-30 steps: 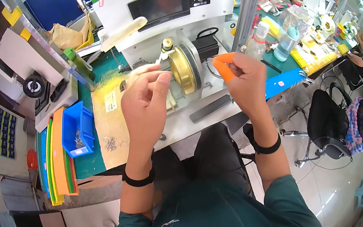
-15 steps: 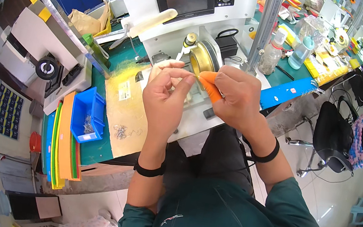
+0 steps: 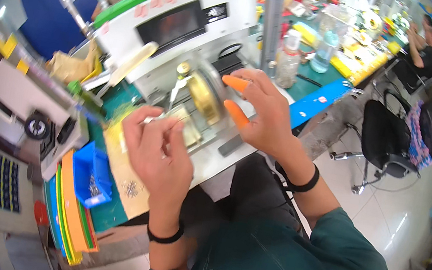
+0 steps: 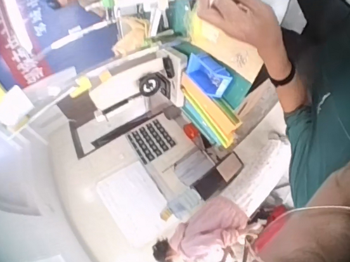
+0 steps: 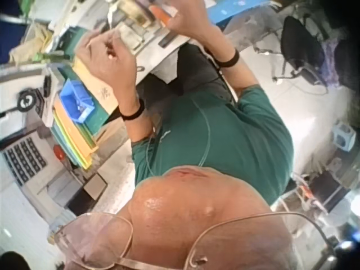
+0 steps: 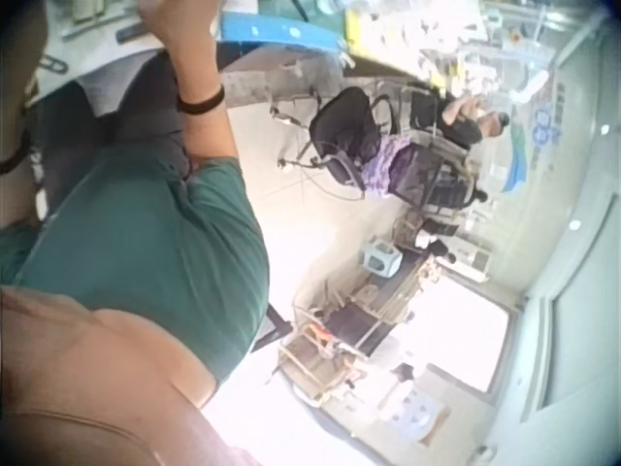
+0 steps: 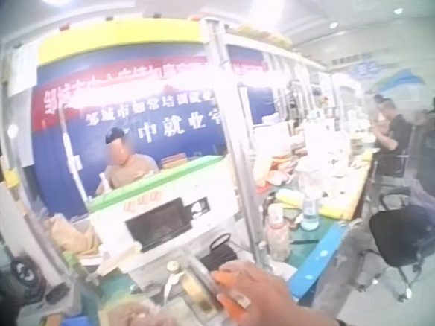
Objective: Using a small rotating lathe and precision tools to process metal components.
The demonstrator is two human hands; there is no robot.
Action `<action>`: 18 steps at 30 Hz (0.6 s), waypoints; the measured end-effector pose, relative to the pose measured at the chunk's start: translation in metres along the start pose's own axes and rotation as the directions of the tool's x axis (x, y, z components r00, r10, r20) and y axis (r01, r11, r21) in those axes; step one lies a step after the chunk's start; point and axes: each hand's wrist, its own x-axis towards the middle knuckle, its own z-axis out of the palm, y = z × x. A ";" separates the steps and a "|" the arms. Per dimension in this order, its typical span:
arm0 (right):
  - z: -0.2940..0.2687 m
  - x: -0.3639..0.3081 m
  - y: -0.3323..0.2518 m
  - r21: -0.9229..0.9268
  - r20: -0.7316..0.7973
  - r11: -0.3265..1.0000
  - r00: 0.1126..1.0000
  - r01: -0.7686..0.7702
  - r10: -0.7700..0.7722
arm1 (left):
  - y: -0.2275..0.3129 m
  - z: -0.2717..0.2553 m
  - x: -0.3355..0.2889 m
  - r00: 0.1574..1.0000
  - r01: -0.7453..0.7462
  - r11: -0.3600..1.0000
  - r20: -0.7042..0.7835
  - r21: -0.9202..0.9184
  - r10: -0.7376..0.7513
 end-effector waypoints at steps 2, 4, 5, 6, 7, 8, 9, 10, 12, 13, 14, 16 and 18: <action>-0.006 -0.001 0.025 0.039 0.069 0.978 0.977 -0.204 0.201 | 0.002 -0.002 0.005 1.000 -0.026 1.000 0.003 0.016 0.026; -0.014 -0.009 0.069 0.020 0.092 0.971 0.968 -0.237 0.235 | 0.004 0.007 0.011 0.998 -0.060 0.998 0.002 -0.024 0.060; -0.014 -0.014 0.091 0.034 0.134 0.964 0.957 -0.263 0.256 | 0.005 0.009 0.015 0.999 -0.041 0.999 0.016 -0.020 0.041; -0.019 -0.019 0.107 0.083 0.127 0.956 0.954 -0.282 0.271 | 0.007 0.013 0.018 0.999 -0.022 1.000 0.025 -0.017 0.022; -0.024 -0.026 0.120 0.067 0.112 0.959 0.957 -0.277 0.268 | 0.008 0.019 0.019 0.999 -0.034 0.999 0.023 -0.036 0.035; -0.028 -0.030 0.132 0.094 0.127 0.951 0.951 -0.294 0.281 | 0.007 0.025 0.020 0.996 -0.014 0.999 0.087 -0.051 0.018; -0.030 -0.019 0.134 0.118 0.143 0.954 0.955 -0.276 0.259 | 0.003 0.022 0.024 0.993 -0.001 0.998 0.116 -0.069 0.009; -0.033 -0.016 0.129 0.099 0.160 0.952 0.949 -0.290 0.272 | 0.004 0.015 0.024 0.989 0.033 0.998 0.146 -0.053 -0.025; -0.042 -0.014 0.141 0.020 0.216 0.952 0.931 -0.305 0.294 | -0.006 0.026 0.021 0.988 -0.034 0.998 0.146 -0.045 0.040; -0.055 -0.013 0.142 -0.034 0.297 0.942 0.896 -0.334 0.329 | -0.004 0.028 0.019 0.987 -0.009 0.997 0.162 -0.078 0.022; -0.065 -0.006 0.144 -0.088 0.372 0.928 0.852 -0.363 0.368 | -0.002 0.029 0.018 0.983 0.013 0.994 0.182 -0.104 0.006; -0.106 0.034 0.118 0.071 0.461 0.893 0.808 -0.445 0.367 | 0.006 0.023 0.017 0.982 0.063 0.983 0.185 -0.172 -0.030; -0.138 0.080 0.062 0.288 0.506 0.775 0.776 -0.563 0.376 | 0.006 0.010 0.018 0.976 0.126 0.967 0.200 -0.220 -0.081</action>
